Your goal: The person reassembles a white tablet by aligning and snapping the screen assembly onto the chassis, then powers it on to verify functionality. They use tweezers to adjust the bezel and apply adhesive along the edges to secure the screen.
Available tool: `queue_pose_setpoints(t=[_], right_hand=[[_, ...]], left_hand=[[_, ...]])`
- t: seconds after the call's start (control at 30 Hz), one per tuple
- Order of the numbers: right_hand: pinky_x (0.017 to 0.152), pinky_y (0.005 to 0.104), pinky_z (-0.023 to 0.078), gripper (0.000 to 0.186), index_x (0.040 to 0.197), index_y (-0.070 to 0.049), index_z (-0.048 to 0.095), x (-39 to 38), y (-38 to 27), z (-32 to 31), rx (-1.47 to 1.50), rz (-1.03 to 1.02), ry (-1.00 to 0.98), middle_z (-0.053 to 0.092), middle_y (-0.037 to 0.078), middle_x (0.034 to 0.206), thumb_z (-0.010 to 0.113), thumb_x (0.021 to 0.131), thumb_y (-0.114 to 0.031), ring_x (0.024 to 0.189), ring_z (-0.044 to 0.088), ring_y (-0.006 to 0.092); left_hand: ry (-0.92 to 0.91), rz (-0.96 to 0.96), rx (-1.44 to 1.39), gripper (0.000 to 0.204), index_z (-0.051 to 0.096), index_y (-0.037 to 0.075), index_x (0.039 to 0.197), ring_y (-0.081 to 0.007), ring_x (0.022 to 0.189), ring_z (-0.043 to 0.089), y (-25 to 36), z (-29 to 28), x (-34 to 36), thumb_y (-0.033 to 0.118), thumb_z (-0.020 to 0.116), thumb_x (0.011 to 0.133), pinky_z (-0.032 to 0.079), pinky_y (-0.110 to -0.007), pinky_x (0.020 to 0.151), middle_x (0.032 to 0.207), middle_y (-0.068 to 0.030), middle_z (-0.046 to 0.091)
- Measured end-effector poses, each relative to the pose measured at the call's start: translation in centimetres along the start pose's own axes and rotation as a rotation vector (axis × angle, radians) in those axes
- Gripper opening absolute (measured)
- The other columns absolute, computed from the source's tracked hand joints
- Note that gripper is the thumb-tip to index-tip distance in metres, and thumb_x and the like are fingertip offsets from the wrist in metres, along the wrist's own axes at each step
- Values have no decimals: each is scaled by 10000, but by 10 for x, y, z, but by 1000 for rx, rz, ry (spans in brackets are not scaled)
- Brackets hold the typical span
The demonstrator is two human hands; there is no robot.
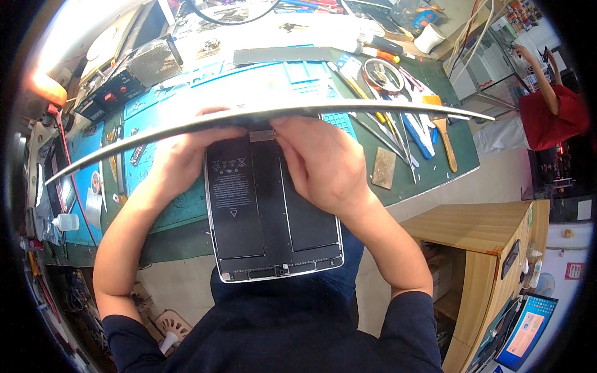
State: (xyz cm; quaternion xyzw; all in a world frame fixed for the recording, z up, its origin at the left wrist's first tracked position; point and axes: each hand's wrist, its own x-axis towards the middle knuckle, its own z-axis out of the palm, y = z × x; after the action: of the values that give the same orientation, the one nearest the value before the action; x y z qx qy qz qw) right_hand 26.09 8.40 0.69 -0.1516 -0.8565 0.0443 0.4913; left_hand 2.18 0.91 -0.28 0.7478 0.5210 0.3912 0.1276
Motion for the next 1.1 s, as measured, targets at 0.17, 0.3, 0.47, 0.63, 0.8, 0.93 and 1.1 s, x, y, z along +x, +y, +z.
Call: queue_pose_setpoints(t=[0.17, 0.3, 0.47, 0.63, 0.8, 0.93, 1.1], right_hand=[[701, 389, 562, 340, 1085, -35, 714, -3, 0, -2, -36, -20, 12, 715, 116, 961, 772, 766, 66, 804, 695, 309], [701, 403, 559, 353, 1088, -51, 716, -8, 1, -2, -74, -25, -40, 714, 116, 993, 783, 755, 43, 824, 692, 317], [692, 421, 550, 342, 1087, -57, 703, -41, 15, -7, -45, 72, -205, 699, 119, 981, 797, 760, -23, 805, 681, 328], [672, 427, 532, 312, 1079, -61, 698, -52, 22, -5, -203, -74, -169, 683, 110, 946, 790, 781, -71, 773, 669, 315], [651, 434, 515, 288, 1071, -65, 693, -60, 31, 7, -319, -168, -147, 666, 101, 911, 783, 802, -120, 740, 658, 303], [629, 431, 501, 267, 1062, -68, 687, -64, 34, 11, -402, -229, -113, 653, 93, 876, 768, 823, -156, 707, 645, 289], [611, 432, 493, 251, 1053, -69, 677, -71, 42, 13, -389, -269, -96, 650, 96, 867, 750, 828, -152, 693, 639, 289]], left_hand=[[3, -203, -260, 377, 555, -56, 1242, -306, 1177, 642, -6, 9, -3, -161, 546, 880, 545, -383, 999, 1320, -160, 536], [52, -148, -193, 374, 560, 1, 1256, -268, 1128, 632, -13, 10, -3, -109, 620, 903, 539, -358, 996, 1275, -144, 553], [42, -335, -220, 396, 566, 102, 1276, -204, 1128, 619, -7, 13, 3, 25, 736, 926, 537, -332, 986, 1158, -93, 576], [154, -48, -132, 549, 549, 125, 1248, -76, 785, 590, -39, 25, 5, 18, 831, 790, 499, -239, 710, 942, -27, 592], [195, 193, -128, 617, 533, 139, 1230, -35, 587, 576, -61, 32, 12, -6, 859, 727, 469, -202, 541, 794, -7, 600], [215, 110, -157, 582, 565, 134, 1215, -45, 664, 602, -66, 36, 8, -25, 851, 734, 506, -203, 597, 854, -9, 622], [184, -96, -238, 509, 634, 121, 1185, -55, 841, 645, -60, 36, 1, -69, 830, 755, 563, -195, 712, 1009, -4, 658]])
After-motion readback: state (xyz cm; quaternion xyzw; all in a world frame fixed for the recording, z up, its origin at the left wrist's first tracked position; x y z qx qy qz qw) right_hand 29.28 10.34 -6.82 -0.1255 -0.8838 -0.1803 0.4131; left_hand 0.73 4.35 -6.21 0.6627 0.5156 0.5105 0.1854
